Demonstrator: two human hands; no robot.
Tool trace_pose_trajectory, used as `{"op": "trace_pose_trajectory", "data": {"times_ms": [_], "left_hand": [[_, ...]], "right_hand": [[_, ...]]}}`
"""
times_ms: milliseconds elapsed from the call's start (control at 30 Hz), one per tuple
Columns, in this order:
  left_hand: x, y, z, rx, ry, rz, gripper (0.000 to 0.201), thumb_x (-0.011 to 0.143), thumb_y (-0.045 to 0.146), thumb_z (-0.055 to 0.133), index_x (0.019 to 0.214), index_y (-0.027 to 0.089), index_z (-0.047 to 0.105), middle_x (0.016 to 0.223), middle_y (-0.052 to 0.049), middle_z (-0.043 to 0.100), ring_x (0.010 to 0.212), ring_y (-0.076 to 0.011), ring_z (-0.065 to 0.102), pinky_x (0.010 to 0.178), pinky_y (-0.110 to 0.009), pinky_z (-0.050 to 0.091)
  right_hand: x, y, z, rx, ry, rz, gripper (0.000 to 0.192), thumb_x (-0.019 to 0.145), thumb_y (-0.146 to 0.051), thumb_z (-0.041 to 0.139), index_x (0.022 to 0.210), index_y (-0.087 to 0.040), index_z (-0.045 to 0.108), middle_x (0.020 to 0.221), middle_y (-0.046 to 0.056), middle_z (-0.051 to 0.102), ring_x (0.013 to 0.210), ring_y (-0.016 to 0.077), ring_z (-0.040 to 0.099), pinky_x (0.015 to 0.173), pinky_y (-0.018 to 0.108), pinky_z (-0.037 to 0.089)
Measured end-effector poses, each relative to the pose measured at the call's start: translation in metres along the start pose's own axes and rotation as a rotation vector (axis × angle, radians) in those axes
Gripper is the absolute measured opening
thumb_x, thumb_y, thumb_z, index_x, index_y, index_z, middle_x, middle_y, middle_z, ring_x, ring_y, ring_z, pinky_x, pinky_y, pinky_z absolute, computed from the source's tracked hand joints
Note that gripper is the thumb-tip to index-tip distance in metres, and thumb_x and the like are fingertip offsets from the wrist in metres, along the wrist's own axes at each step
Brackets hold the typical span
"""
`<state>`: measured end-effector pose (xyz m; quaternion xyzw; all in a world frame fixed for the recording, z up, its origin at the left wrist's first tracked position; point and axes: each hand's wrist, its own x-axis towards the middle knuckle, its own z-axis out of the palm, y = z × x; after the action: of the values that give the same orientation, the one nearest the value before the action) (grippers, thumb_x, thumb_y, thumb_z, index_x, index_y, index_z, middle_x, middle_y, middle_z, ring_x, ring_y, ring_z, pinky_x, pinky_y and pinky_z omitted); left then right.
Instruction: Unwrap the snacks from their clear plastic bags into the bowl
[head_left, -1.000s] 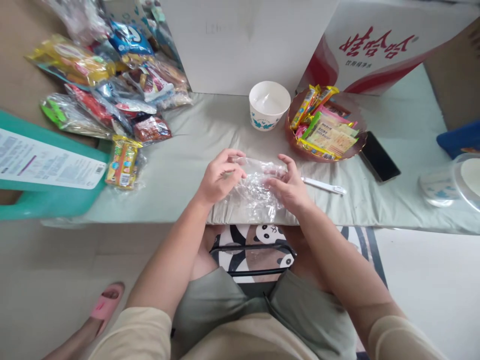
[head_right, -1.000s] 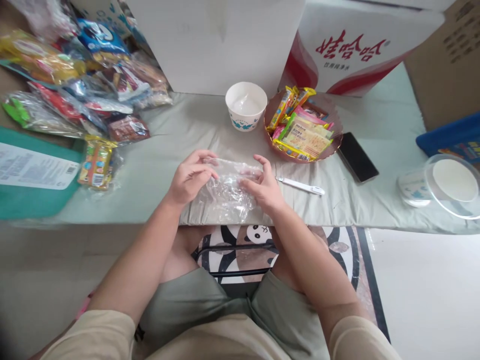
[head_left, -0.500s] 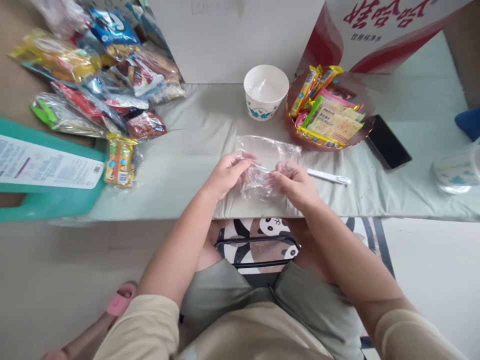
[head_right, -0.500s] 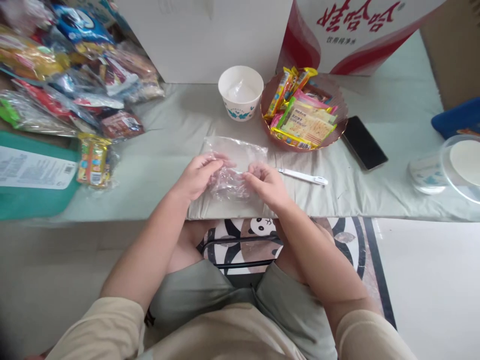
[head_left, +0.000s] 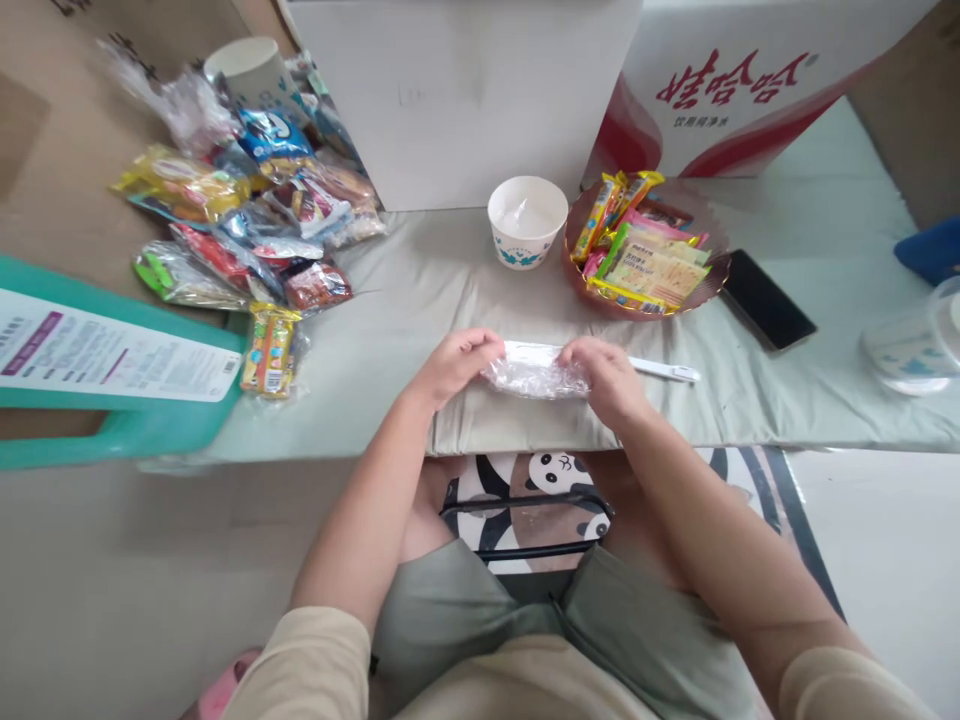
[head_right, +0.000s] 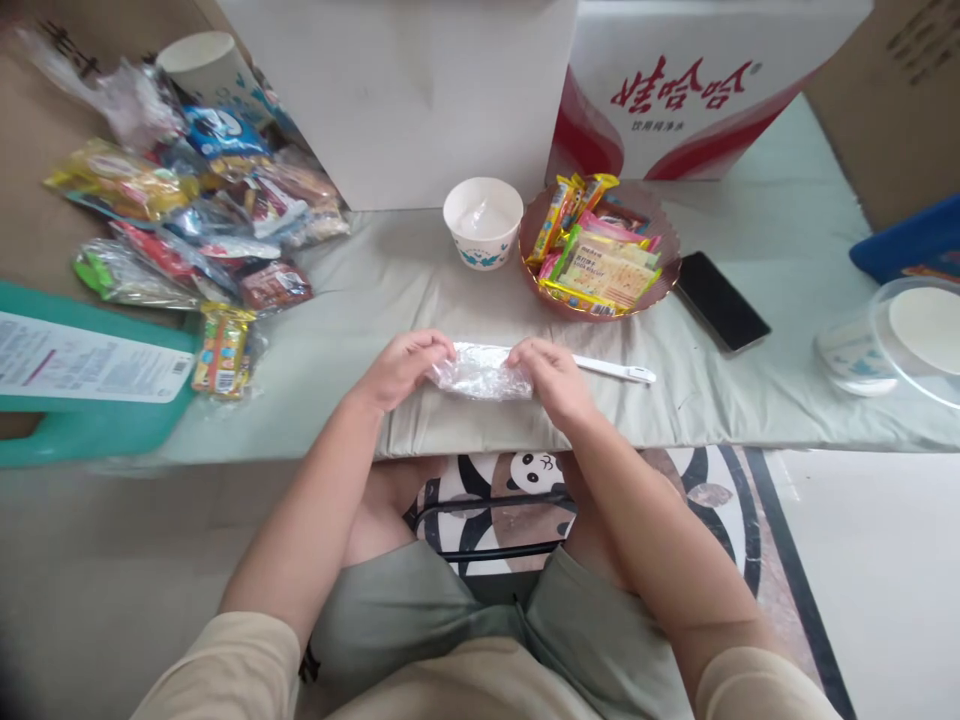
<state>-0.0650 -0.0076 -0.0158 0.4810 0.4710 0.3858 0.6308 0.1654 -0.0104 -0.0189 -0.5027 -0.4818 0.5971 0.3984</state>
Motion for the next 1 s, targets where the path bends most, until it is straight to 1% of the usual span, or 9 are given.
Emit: {"op": "trace_pose_trajectory", "data": {"times_ms": [100,200,300,367,500,633,800,867,1000], "left_hand": [[0.002,-0.007,0.008,0.266,0.368,0.187,0.025,0.071,0.012,0.068,0.095,0.021,0.064,0.097,-0.002,0.068,0.075,-0.0107,0.063,0.065,-0.022,0.051],[-0.001,-0.007,0.024,0.470,0.686,0.487,0.016,0.077,0.011,0.065,0.088,0.021,0.060,0.085,-0.001,0.065,0.075,-0.0116,0.062,0.071,-0.025,0.052],[-0.005,-0.004,0.042,0.627,0.602,0.694,0.009,0.085,0.015,0.060,0.079,0.022,0.057,0.074,0.001,0.062,0.070,-0.0126,0.060,0.072,-0.028,0.052],[-0.004,-0.004,0.051,0.650,0.554,0.696,0.002,0.086,0.020,0.062,0.086,0.022,0.061,0.086,-0.003,0.067,0.084,-0.0158,0.064,0.080,-0.031,0.054],[0.005,-0.007,0.057,0.315,0.315,0.431,0.048,0.082,0.044,0.074,0.123,0.023,0.060,0.132,-0.012,0.065,0.122,-0.0249,0.062,0.097,-0.037,0.053],[0.014,-0.010,0.065,-0.042,-0.001,0.221,0.054,0.078,0.054,0.078,0.119,0.020,0.067,0.116,-0.011,0.073,0.104,-0.0230,0.069,0.089,-0.033,0.055],[0.019,-0.013,0.072,-0.053,0.163,0.223,0.030,0.080,0.046,0.075,0.093,0.019,0.074,0.095,-0.005,0.074,0.090,-0.0176,0.067,0.084,-0.029,0.052],[0.017,-0.009,0.064,0.048,0.237,0.246,0.024,0.077,0.041,0.075,0.088,0.020,0.073,0.094,-0.004,0.072,0.088,-0.0175,0.066,0.082,-0.029,0.052],[0.025,0.024,0.033,0.380,0.642,0.271,0.014,0.073,0.023,0.071,0.085,0.023,0.064,0.080,0.001,0.065,0.075,-0.0151,0.060,0.075,-0.029,0.051]], "right_hand": [[0.001,0.003,0.006,0.003,0.131,-0.032,0.050,0.065,-0.034,0.077,0.107,-0.026,0.050,0.074,-0.006,0.058,0.060,0.0119,0.051,0.055,0.025,0.039],[0.000,0.003,0.013,-0.024,0.246,-0.085,0.033,0.069,-0.034,0.072,0.094,-0.024,0.052,0.074,-0.005,0.056,0.062,0.0106,0.049,0.058,0.025,0.038],[-0.003,0.001,0.020,-0.099,0.250,-0.100,0.021,0.074,-0.033,0.066,0.076,-0.022,0.049,0.069,-0.004,0.051,0.059,0.0097,0.042,0.056,0.025,0.034],[-0.006,0.000,0.024,-0.031,0.256,-0.137,0.020,0.075,-0.031,0.064,0.076,-0.022,0.047,0.075,-0.003,0.056,0.062,0.0100,0.043,0.058,0.025,0.035],[-0.010,0.001,0.028,0.327,0.132,-0.182,0.026,0.075,-0.031,0.065,0.077,-0.024,0.041,0.078,-0.004,0.056,0.066,0.0111,0.047,0.064,0.025,0.040],[-0.012,0.000,0.025,0.479,0.003,-0.108,0.028,0.075,-0.036,0.066,0.079,-0.025,0.041,0.070,-0.005,0.048,0.065,0.0130,0.048,0.064,0.027,0.043],[-0.005,0.003,0.009,-0.043,0.238,-0.286,0.026,0.075,-0.034,0.069,0.095,-0.025,0.056,0.101,0.004,0.064,0.091,0.0194,0.059,0.077,0.032,0.049],[-0.001,0.005,0.003,-0.196,0.211,-0.290,0.028,0.075,-0.033,0.066,0.100,-0.024,0.059,0.107,0.007,0.066,0.096,0.0215,0.061,0.082,0.035,0.049],[0.003,0.005,-0.001,-0.322,0.136,-0.234,0.022,0.081,-0.032,0.055,0.100,-0.022,0.060,0.103,0.008,0.069,0.083,0.0206,0.060,0.086,0.039,0.048]]}}
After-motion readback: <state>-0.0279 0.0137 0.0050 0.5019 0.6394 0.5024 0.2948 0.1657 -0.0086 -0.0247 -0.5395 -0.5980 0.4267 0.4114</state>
